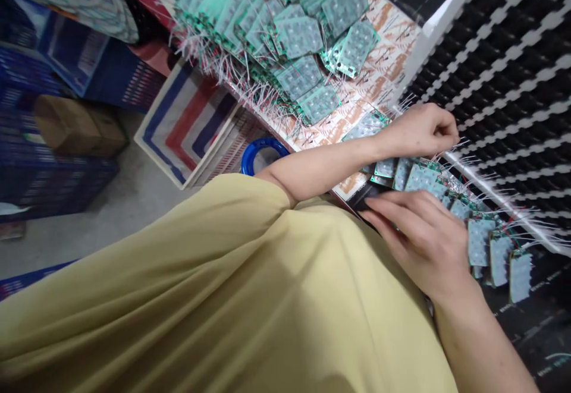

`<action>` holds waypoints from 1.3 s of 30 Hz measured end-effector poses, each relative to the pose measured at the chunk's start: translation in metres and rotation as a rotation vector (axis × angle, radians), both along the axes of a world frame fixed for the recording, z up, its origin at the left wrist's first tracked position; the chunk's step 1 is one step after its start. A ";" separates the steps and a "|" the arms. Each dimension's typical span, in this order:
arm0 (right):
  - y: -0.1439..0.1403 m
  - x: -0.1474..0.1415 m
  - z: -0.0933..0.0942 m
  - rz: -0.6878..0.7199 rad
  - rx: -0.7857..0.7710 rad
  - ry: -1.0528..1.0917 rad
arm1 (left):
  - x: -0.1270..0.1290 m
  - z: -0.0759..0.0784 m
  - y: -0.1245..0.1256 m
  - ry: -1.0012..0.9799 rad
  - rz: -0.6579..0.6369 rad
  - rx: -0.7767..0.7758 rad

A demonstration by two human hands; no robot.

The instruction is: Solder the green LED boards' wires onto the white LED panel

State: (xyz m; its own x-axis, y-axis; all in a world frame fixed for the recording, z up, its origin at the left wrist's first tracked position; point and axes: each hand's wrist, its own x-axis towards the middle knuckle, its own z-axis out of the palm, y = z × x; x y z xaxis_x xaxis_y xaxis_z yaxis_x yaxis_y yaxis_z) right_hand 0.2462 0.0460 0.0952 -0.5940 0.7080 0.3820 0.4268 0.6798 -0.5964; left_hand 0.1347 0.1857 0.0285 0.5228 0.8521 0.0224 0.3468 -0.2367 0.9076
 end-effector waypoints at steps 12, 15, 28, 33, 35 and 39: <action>0.037 -0.063 -0.030 0.146 0.339 -0.231 | -0.004 0.007 -0.003 -0.051 -0.024 0.023; 0.038 -0.073 -0.030 0.110 0.375 -0.221 | -0.005 0.007 -0.002 -0.045 -0.043 0.018; 0.038 -0.097 -0.043 0.134 0.278 -0.084 | -0.005 0.008 -0.003 -0.066 -0.023 0.025; 0.035 -0.089 -0.030 0.232 -0.110 0.057 | -0.004 0.007 -0.002 -0.054 -0.029 0.062; 0.033 -0.087 -0.024 0.243 -0.469 0.127 | -0.003 0.004 -0.001 -0.065 -0.034 0.078; 0.028 -0.090 -0.019 0.265 -1.096 0.331 | -0.001 0.000 0.001 -0.099 -0.024 0.107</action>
